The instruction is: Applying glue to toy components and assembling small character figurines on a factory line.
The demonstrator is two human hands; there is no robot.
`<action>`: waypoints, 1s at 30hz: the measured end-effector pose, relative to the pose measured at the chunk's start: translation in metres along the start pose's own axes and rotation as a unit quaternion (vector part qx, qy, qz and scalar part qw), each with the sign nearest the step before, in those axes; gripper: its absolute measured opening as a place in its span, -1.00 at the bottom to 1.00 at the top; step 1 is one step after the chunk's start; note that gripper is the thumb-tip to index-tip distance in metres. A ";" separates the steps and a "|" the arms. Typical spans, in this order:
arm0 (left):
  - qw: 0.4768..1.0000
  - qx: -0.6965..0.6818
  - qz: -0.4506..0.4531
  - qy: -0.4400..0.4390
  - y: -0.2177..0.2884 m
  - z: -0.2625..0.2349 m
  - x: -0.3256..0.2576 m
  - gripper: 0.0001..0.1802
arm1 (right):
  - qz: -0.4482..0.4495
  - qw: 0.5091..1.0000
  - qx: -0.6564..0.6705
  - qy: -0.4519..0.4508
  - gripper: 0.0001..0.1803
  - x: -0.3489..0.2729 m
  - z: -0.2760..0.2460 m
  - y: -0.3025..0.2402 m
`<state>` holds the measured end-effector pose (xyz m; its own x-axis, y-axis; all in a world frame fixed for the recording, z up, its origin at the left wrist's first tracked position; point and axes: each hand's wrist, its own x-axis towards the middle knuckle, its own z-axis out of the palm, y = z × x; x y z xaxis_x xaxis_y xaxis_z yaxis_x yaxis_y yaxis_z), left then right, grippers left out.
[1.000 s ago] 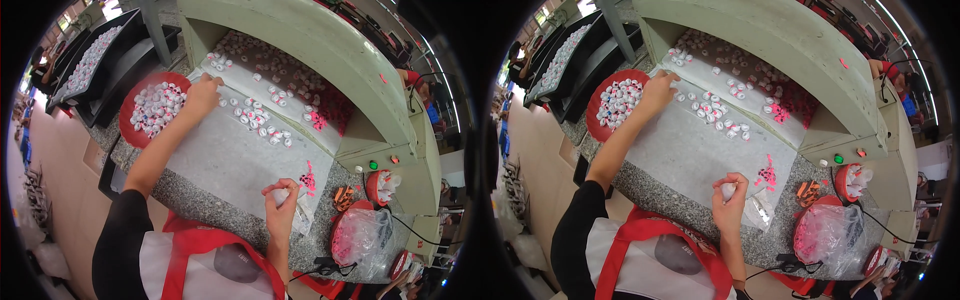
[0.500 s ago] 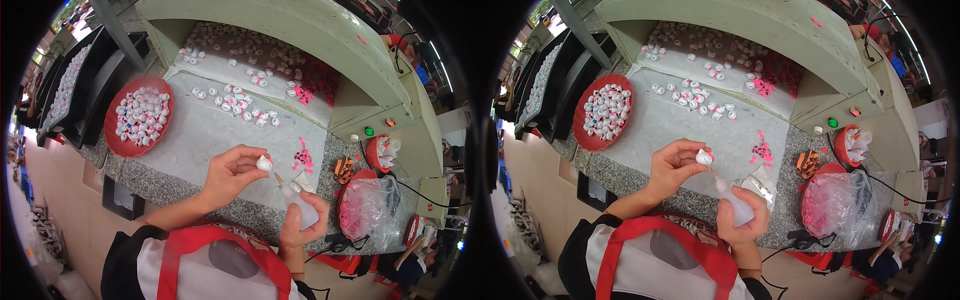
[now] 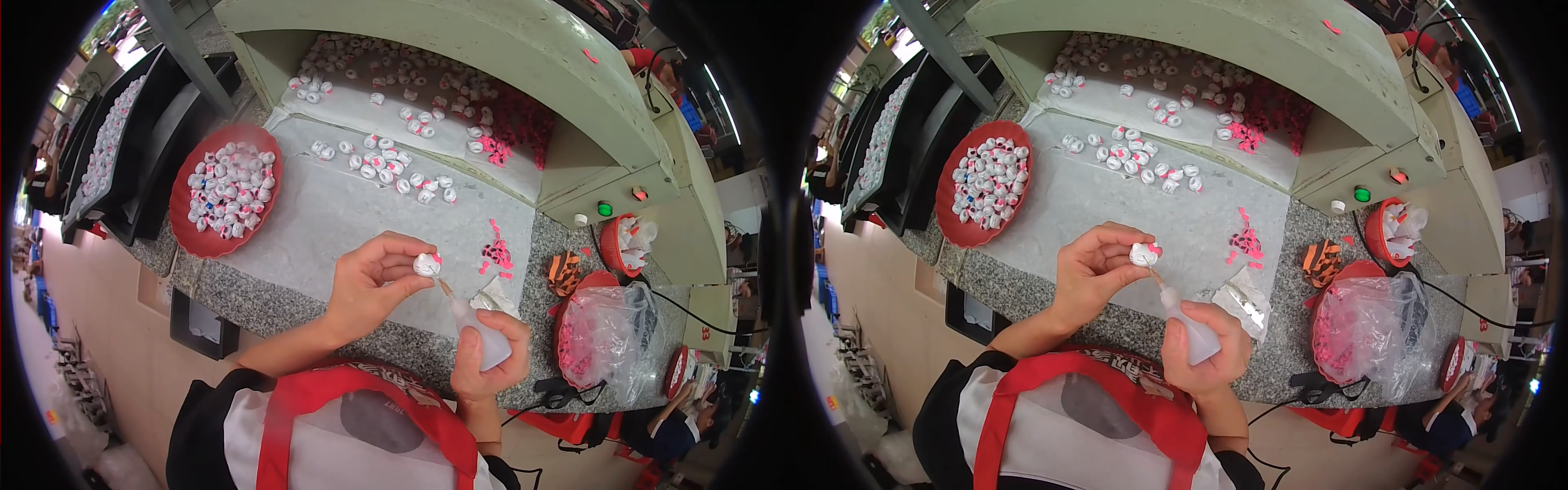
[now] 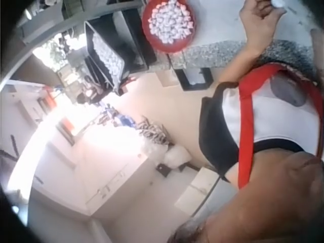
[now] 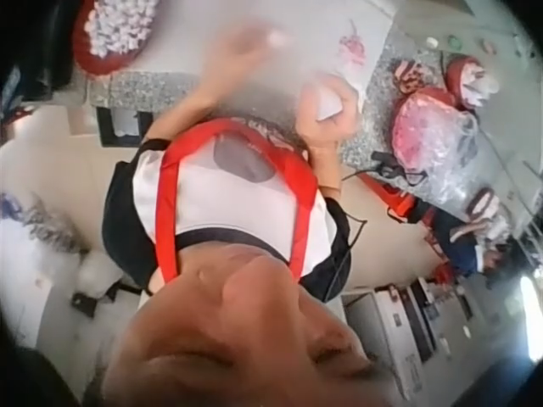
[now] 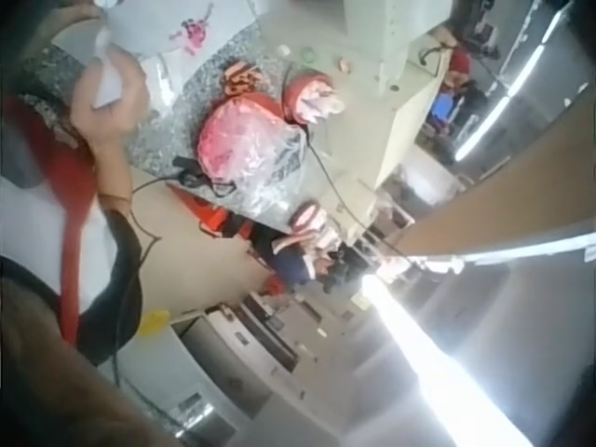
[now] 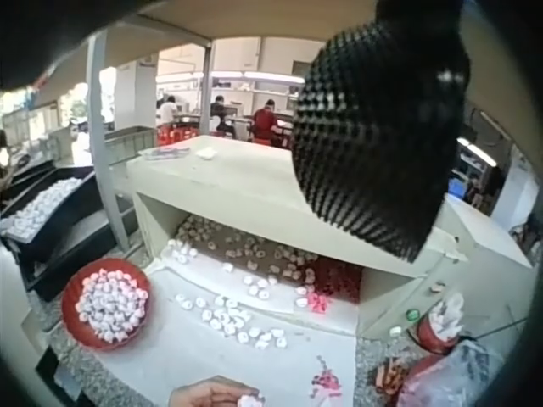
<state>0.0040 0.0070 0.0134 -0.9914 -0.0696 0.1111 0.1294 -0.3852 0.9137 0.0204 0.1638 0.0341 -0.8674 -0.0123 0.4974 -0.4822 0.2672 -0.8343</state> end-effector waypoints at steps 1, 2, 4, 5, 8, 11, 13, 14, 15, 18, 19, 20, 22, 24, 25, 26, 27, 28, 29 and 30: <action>1.000 -0.003 -0.001 0.000 0.000 0.000 0.000 -0.66 | -0.009 1.000 -0.003 -0.006 -0.79 0.001 0.001 0.000; 1.000 -0.007 -0.001 0.001 0.000 0.001 0.001 -0.67 | -0.017 1.000 -0.006 -0.011 -0.79 0.002 0.001 0.000; 1.000 -0.005 -0.002 0.001 -0.001 0.000 0.001 -0.67 | -0.012 1.000 -0.003 -0.006 -0.79 0.000 0.001 0.002; 1.000 -0.003 -0.001 0.003 -0.001 0.000 0.001 -0.67 | -0.007 1.000 0.001 -0.003 -0.79 -0.002 0.000 0.003; 1.000 0.000 0.003 0.000 -0.002 0.000 0.002 -0.67 | 0.019 1.000 0.016 -0.005 -0.78 -0.004 -0.001 0.004; 1.000 -0.011 -0.002 -0.002 -0.002 0.001 0.001 -0.68 | -0.087 0.996 -0.020 -0.020 -0.76 0.009 0.000 0.004; 1.000 0.002 0.008 -0.001 -0.003 -0.001 0.002 -0.68 | -0.098 0.995 -0.018 -0.027 -0.76 0.012 0.001 0.003; 1.000 0.012 0.018 -0.001 -0.003 -0.002 0.002 -0.68 | -0.109 0.993 -0.019 -0.033 -0.76 0.012 0.001 0.002; 1.000 0.012 0.017 -0.002 -0.003 -0.002 0.002 -0.68 | -0.109 0.993 -0.019 -0.033 -0.76 0.013 0.000 0.000; 0.999 0.033 0.012 0.002 0.000 -0.003 0.002 -0.68 | -0.099 0.994 -0.028 -0.045 -0.77 0.014 -0.004 -0.002; 1.000 0.030 0.003 0.003 0.001 -0.002 0.001 -0.68 | -0.097 0.994 -0.037 -0.046 -0.77 0.014 -0.005 -0.002; 1.000 0.026 -0.005 0.004 0.001 -0.002 0.001 -0.68 | -0.094 0.993 -0.046 -0.047 -0.77 0.014 -0.006 -0.002; 1.000 0.016 -0.015 0.005 0.002 -0.002 0.001 -0.68 | -0.088 0.994 -0.046 -0.040 -0.78 0.012 -0.005 -0.001; 1.000 0.005 -0.024 0.006 0.004 -0.001 0.001 -0.68 | -0.082 0.995 -0.046 -0.032 -0.78 0.010 -0.005 -0.002; 0.999 -0.004 -0.034 0.005 0.004 -0.001 0.001 -0.68 | -0.052 0.997 -0.043 -0.023 -0.79 0.008 -0.004 -0.003; 0.999 -0.011 -0.043 0.003 0.005 -0.001 0.001 -0.67 | -0.023 0.999 -0.039 -0.013 -0.79 0.006 -0.003 -0.005; 0.999 -0.011 -0.043 0.002 0.005 0.000 0.001 -0.67 | -0.023 0.999 -0.039 -0.012 -0.79 0.006 -0.003 -0.005; 0.999 -0.021 -0.050 -0.001 0.006 0.000 0.002 -0.67 | -0.036 0.998 -0.041 -0.016 -0.79 0.007 -0.002 -0.005; 0.998 -0.032 -0.057 -0.002 0.007 -0.001 0.002 -0.67 | -0.048 0.998 -0.042 -0.022 -0.79 0.008 -0.002 -0.004; 0.998 -0.031 -0.057 -0.002 0.007 -0.002 0.003 -0.67 | -0.048 0.998 -0.041 -0.022 -0.79 0.007 -0.002 -0.004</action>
<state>0.0018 0.0018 0.0194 -0.9998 -0.0184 0.0093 0.0166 -0.4468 0.8945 0.0164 0.1643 0.0416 -0.8230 -0.0832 0.5619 -0.5533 0.3414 -0.7598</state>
